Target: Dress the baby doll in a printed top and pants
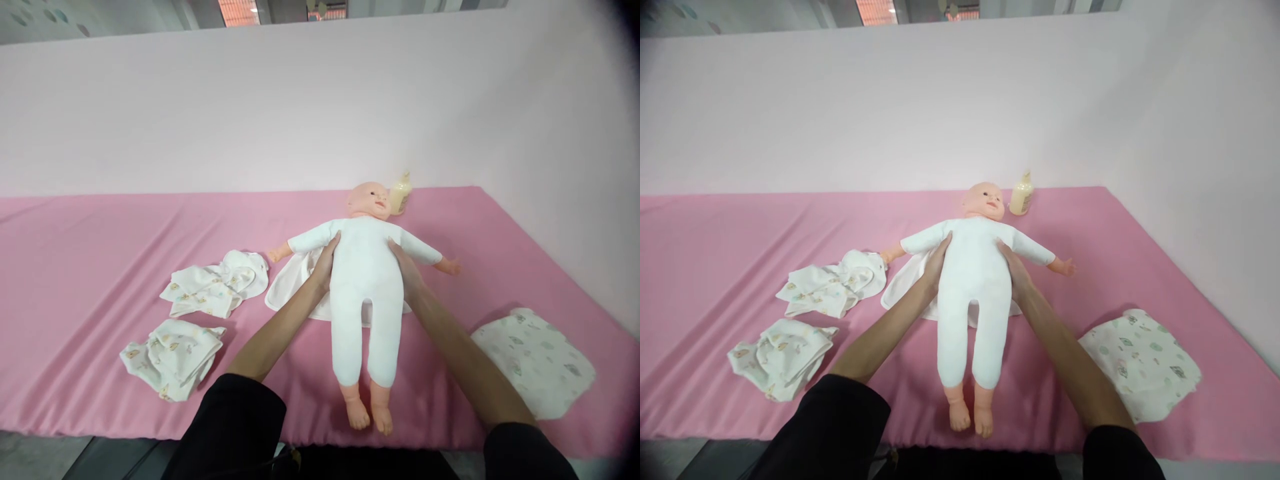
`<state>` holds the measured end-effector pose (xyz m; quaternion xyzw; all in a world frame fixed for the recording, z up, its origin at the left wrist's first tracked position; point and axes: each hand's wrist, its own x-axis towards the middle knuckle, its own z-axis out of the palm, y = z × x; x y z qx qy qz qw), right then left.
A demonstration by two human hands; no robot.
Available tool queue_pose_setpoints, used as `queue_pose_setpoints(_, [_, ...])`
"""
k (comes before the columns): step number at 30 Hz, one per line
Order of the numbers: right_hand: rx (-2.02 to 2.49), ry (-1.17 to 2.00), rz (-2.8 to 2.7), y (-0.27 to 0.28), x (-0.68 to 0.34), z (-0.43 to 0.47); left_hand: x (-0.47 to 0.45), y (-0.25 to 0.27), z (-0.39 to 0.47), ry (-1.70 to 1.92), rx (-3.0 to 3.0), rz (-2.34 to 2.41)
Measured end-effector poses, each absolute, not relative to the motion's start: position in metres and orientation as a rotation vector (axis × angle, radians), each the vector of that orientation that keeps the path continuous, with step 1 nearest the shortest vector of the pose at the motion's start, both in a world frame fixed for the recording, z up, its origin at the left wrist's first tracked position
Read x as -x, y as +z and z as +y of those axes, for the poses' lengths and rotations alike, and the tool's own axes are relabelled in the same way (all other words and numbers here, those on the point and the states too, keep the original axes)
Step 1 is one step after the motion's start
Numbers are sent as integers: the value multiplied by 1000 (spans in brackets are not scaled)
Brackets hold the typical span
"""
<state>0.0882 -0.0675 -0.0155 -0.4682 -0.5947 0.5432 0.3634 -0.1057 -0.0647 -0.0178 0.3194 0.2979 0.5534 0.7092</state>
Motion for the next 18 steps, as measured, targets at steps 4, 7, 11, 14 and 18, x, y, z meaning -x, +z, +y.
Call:
queue_pose_setpoints(4, [1230, 1553, -1309, -12, -85, -73, 110, -32, -69, 1245, -660, 655])
queue_pose_setpoints(7, [1237, 1598, -1226, -7, -84, -77, 107, -38, -72, 1254, -637, 644])
queue_pose_setpoints(11, [1233, 1600, -1126, -11, -86, -81, 102, -39, -75, 1248, -608, 667])
queue_pose_setpoints(14, [1279, 1579, -1068, -16, -89, -81, 99, -43, -77, 1244, -601, 704])
queue_pose_setpoints(18, [1308, 1525, -1079, -20, -93, -82, 96, -54, -75, 1249, -622, 711])
